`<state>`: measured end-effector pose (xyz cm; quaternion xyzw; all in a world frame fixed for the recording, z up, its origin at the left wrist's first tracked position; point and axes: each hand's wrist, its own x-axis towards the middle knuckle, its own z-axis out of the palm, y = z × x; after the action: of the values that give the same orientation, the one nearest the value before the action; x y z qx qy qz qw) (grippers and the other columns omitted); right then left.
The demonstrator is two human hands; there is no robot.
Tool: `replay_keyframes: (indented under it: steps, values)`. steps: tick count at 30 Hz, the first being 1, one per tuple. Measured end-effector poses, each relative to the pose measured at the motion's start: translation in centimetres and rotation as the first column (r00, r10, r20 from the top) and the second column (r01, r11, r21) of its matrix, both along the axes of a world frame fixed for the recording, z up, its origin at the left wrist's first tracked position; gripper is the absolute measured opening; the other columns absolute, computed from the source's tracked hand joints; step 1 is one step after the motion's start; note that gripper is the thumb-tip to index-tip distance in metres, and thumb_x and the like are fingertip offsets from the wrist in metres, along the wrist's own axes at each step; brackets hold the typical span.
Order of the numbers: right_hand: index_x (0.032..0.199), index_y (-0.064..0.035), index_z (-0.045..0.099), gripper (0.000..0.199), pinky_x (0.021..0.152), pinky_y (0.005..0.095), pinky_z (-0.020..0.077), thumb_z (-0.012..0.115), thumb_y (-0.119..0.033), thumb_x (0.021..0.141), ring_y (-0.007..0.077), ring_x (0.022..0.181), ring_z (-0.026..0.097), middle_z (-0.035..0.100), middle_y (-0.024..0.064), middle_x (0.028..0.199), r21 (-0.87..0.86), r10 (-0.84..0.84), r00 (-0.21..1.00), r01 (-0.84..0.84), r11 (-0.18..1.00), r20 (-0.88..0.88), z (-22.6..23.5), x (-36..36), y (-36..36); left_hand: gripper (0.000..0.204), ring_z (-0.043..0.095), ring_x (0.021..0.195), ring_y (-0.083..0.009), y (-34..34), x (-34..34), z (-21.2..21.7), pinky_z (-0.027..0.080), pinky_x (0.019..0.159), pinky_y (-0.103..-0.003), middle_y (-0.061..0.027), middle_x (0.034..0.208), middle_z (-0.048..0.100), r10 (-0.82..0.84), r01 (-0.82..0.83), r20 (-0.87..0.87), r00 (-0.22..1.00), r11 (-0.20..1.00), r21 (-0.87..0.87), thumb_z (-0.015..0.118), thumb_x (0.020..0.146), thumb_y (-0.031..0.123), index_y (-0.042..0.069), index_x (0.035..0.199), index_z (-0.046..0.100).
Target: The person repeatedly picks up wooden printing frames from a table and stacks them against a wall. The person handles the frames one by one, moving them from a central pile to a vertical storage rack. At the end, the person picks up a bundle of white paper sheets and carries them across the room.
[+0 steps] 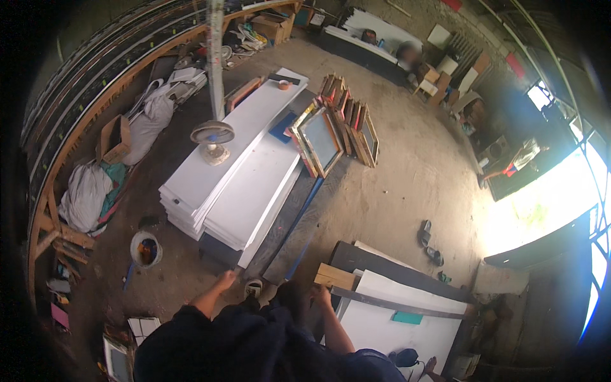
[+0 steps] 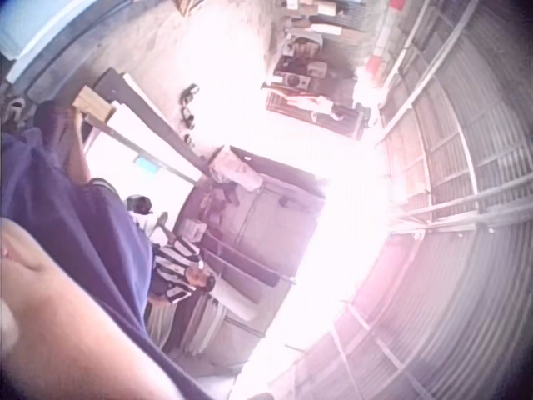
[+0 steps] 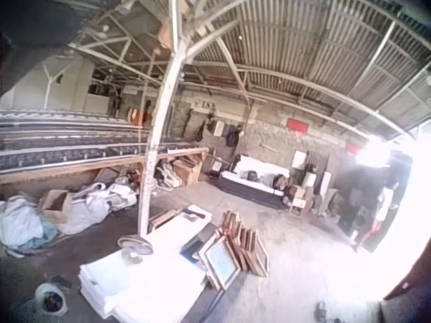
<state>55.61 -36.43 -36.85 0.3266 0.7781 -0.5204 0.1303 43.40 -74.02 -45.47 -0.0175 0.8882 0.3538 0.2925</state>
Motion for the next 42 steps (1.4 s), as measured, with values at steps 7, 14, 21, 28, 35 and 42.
replay_keyframes:
  steps: [7, 14, 21, 28, 35, 42]
  values:
    - [0.097, -0.0045, 0.057, 0.027, 0.06, 0.0305, 0.0497, 0.043, -0.022, 0.082, 0.0193, 0.069, 0.061, 0.061, 0.0094, 0.08, 0.077, 0.036, 0.955, -0.062, 0.995, 0.295, -7.4, -2.8, 8.6, 0.022, 0.058, 0.085, -0.0266, 19.0, -19.7, 7.6, 0.045, 0.073, -0.035, -0.0121, 0.09, 0.061, -0.246, 0.286, -0.204, 0.947, 0.937, 0.198, 0.051, 0.079, 0.017, 0.005, 0.097, 0.054]
    - [0.083, -0.0031, 0.059, 0.027, 0.054, 0.0378, 0.0483, 0.046, -0.026, 0.078, 0.0244, 0.068, 0.061, 0.061, 0.0129, 0.073, -0.141, -0.309, 0.827, 0.415, 0.899, 0.469, -9.1, -12.3, 20.8, 0.02, 0.059, 0.081, -0.0267, 25.4, -28.4, 4.5, 0.046, 0.072, -0.036, -0.0112, 0.085, 0.062, -0.292, 0.296, -0.069, 0.954, 0.953, 0.061, 0.054, 0.076, 0.019, 0.008, 0.093, 0.056]
    - [0.095, -0.0038, 0.057, 0.024, 0.058, 0.0297, 0.0472, 0.053, -0.019, 0.077, 0.0178, 0.066, 0.06, 0.062, 0.0076, 0.078, 0.195, 0.196, 0.945, -0.251, 0.948, 0.264, -3.2, -35.5, 35.5, 0.02, 0.057, 0.084, -0.0302, 31.9, -39.6, 8.3, 0.046, 0.073, -0.039, -0.0135, 0.087, 0.06, -0.039, 0.047, -0.101, 0.994, 0.995, 0.083, 0.052, 0.079, 0.017, 0.007, 0.096, 0.053]
    - [0.106, -0.0019, 0.05, 0.032, 0.067, 0.0301, 0.0459, 0.046, -0.024, 0.084, 0.0182, 0.078, 0.059, 0.059, 0.0108, 0.092, -0.008, 0.202, 0.941, -0.208, 0.978, 0.271, -1.3, -64.7, 36.3, 0.031, 0.056, 0.087, -0.0296, 35.9, -52.0, 0.8, 0.043, 0.075, -0.038, -0.015, 0.094, 0.057, 0.338, -0.316, -0.1, 0.936, 0.931, 0.184, 0.053, 0.079, 0.015, 0.007, 0.107, 0.044]
    - [0.1, -0.003, 0.056, 0.03, 0.071, 0.0287, 0.0447, 0.054, -0.024, 0.078, 0.0184, 0.089, 0.056, 0.056, 0.0106, 0.101, 0.058, 0.452, 0.883, -0.461, 0.885, 0.123, -11.8, -85.8, 33.1, 0.043, 0.045, 0.1, -0.0295, 43.1, -71.1, -7.2, 0.033, 0.087, -0.039, -0.0158, 0.103, 0.049, 0.43, -0.43, -0.476, 0.767, 0.895, 0.115, 0.055, 0.078, 0.015, 0.002, 0.116, 0.039]
    - [0.123, -0.0056, 0.028, 0.064, 0.083, 0.0386, 0.0382, 0.062, -0.03, 0.074, 0.0315, 0.099, 0.046, 0.045, 0.0197, 0.11, 0.105, -0.042, 0.994, 0.031, 0.994, 0.102, -21.2, -98.5, 25.4, 0.036, 0.048, 0.098, -0.0348, 46.7, -85.4, -9.0, 0.038, 0.083, -0.04, -0.0198, 0.104, 0.051, 0.306, -0.273, -0.226, 0.925, 0.948, 0.167, 0.05, 0.081, 0.023, 0.002, 0.11, 0.045]
